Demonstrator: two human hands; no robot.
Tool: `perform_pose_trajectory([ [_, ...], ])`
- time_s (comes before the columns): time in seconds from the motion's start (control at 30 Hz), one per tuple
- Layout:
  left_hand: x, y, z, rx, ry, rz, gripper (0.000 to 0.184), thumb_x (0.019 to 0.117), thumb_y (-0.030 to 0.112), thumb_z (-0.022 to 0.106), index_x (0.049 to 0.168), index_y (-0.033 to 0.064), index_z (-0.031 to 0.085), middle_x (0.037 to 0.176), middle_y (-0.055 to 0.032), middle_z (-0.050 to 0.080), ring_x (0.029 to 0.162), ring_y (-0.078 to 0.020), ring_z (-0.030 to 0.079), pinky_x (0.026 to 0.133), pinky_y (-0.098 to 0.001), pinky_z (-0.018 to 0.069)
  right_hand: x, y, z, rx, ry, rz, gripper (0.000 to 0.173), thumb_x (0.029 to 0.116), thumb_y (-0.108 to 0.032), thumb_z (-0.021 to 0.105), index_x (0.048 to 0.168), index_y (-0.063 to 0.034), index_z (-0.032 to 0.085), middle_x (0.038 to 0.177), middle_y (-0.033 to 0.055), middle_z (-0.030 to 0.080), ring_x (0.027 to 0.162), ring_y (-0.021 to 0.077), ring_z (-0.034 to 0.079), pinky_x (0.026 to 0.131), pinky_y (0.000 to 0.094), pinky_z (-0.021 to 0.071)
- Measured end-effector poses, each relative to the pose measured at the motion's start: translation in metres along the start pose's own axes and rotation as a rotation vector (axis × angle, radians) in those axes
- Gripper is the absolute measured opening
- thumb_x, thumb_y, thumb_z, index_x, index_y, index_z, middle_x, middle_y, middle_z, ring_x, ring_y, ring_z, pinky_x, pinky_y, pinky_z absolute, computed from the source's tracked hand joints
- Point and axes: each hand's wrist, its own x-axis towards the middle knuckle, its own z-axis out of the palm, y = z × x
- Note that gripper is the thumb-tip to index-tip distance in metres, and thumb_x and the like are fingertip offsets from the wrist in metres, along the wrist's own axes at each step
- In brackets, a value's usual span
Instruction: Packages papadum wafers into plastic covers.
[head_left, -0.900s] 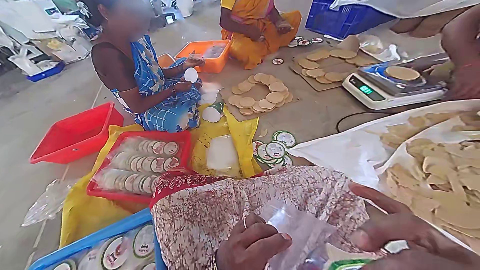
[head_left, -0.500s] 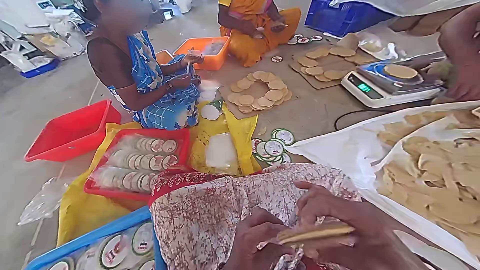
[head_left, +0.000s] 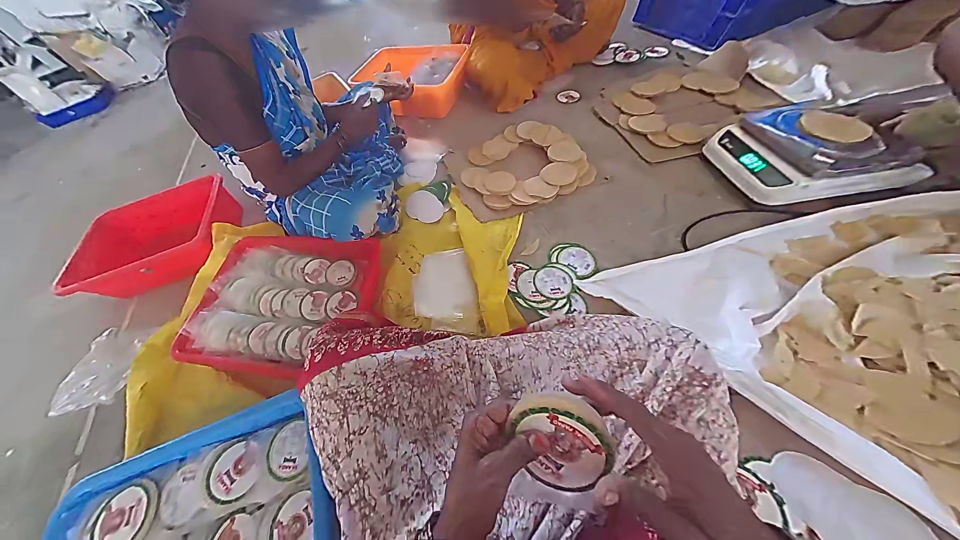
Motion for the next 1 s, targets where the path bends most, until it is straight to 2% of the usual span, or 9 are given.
perform_pose_trajectory([
  [0.13, 0.002, -0.003, 0.001, -0.004, -0.001, 0.059, 0.018, 0.0950, 0.006, 0.067, 0.111, 0.0074, 0.075, 0.101, 0.0002, 0.076, 0.093, -0.0044, 0.071, 0.087, -0.0246, 0.0578, -0.003, 0.001, 0.002, 0.114, 0.029, -0.032, 0.042, 0.1008, -0.033, 0.065, 0.138, -0.0149, 0.063, 0.126, 0.0052, 0.071, 0.112, 0.0057, 0.067, 0.097, 0.0240, 0.0561],
  [0.27, -0.001, -0.004, 0.000, 0.022, -0.028, 0.095, 0.018, 0.0973, 0.010, 0.066, 0.111, 0.0097, 0.077, 0.106, 0.0019, 0.077, 0.098, -0.0028, 0.070, 0.090, -0.0227, 0.0569, -0.004, 0.000, -0.001, 0.275, -0.024, 0.035, 0.037, 0.0976, -0.025, 0.070, 0.133, -0.0160, 0.069, 0.112, 0.0040, 0.074, 0.089, 0.0039, 0.069, 0.077, 0.0207, 0.0597],
  [0.43, 0.001, -0.004, 0.003, 0.052, 0.003, 0.151, 0.028, 0.1057, 0.019, 0.053, 0.110, 0.0055, 0.077, 0.112, -0.0039, 0.077, 0.108, -0.0071, 0.070, 0.099, -0.0258, 0.0533, -0.007, -0.008, 0.011, 0.283, 0.159, 0.052, 0.021, 0.0964, -0.015, 0.071, 0.117, -0.0164, 0.076, 0.105, -0.0058, 0.078, 0.093, -0.0014, 0.071, 0.086, 0.0187, 0.0595],
  [0.53, 0.004, -0.005, 0.000, 0.078, -0.047, 0.258, 0.031, 0.1061, 0.022, 0.053, 0.113, 0.0013, 0.075, 0.123, -0.0122, 0.073, 0.123, -0.0181, 0.066, 0.109, -0.0330, 0.0492, -0.004, -0.015, 0.010, 0.185, 0.224, 0.013, 0.013, 0.0981, -0.016, 0.069, 0.109, -0.0143, 0.076, 0.099, -0.0066, 0.077, 0.094, -0.0033, 0.070, 0.086, 0.0160, 0.0575],
  [0.7, 0.007, 0.007, -0.002, 0.273, -0.132, 0.436, 0.035, 0.1076, 0.027, 0.051, 0.119, 0.0044, 0.074, 0.144, -0.0188, 0.058, 0.145, -0.0305, 0.045, 0.122, -0.0424, 0.0356, 0.006, -0.029, -0.001, -0.034, 0.259, -0.051, 0.027, 0.1020, -0.027, 0.065, 0.126, -0.0146, 0.068, 0.097, -0.0058, 0.077, 0.093, -0.0047, 0.070, 0.086, 0.0138, 0.0549],
  [0.77, 0.008, 0.008, -0.004, 0.302, -0.164, 0.475, 0.038, 0.1087, 0.029, 0.048, 0.119, 0.0029, 0.073, 0.138, -0.0181, 0.064, 0.142, -0.0303, 0.049, 0.124, -0.0457, 0.0314, 0.009, -0.032, -0.005, -0.090, 0.255, -0.088, 0.026, 0.1034, -0.028, 0.063, 0.123, -0.0121, 0.069, 0.096, -0.0012, 0.077, 0.093, -0.0013, 0.069, 0.085, 0.0147, 0.0538],
  [0.83, 0.006, 0.007, -0.006, 0.263, -0.139, 0.484, 0.036, 0.1090, 0.027, 0.047, 0.118, 0.0036, 0.073, 0.123, -0.0107, 0.073, 0.128, -0.0203, 0.062, 0.121, -0.0422, 0.0357, 0.013, -0.032, -0.005, -0.117, 0.240, -0.082, 0.027, 0.1041, -0.028, 0.061, 0.124, -0.0104, 0.068, 0.098, 0.0015, 0.076, 0.096, 0.0007, 0.068, 0.088, 0.0161, 0.0527],
  [0.9, 0.003, 0.009, -0.009, 0.214, -0.021, 0.450, 0.032, 0.1082, 0.025, 0.048, 0.113, 0.0091, 0.075, 0.111, -0.0013, 0.077, 0.111, -0.0093, 0.069, 0.106, -0.0306, 0.0510, 0.015, -0.024, -0.007, -0.129, 0.213, -0.064, 0.029, 0.1035, -0.028, 0.062, 0.125, -0.0091, 0.065, 0.107, 0.0039, 0.075, 0.103, 0.0023, 0.068, 0.093, 0.0196, 0.0532],
  [1.0, -0.001, 0.025, -0.029, 0.257, 0.259, 0.480, 0.028, 0.1074, 0.022, 0.050, 0.099, 0.0126, 0.076, 0.095, 0.0067, 0.075, 0.093, -0.0006, 0.069, 0.088, -0.0230, 0.0567, 0.020, -0.004, -0.013, -0.081, 0.122, -0.062, 0.030, 0.1036, -0.018, 0.061, 0.122, 0.0057, 0.062, 0.110, 0.0193, 0.071, 0.099, 0.0104, 0.068, 0.092, 0.0259, 0.0547],
])
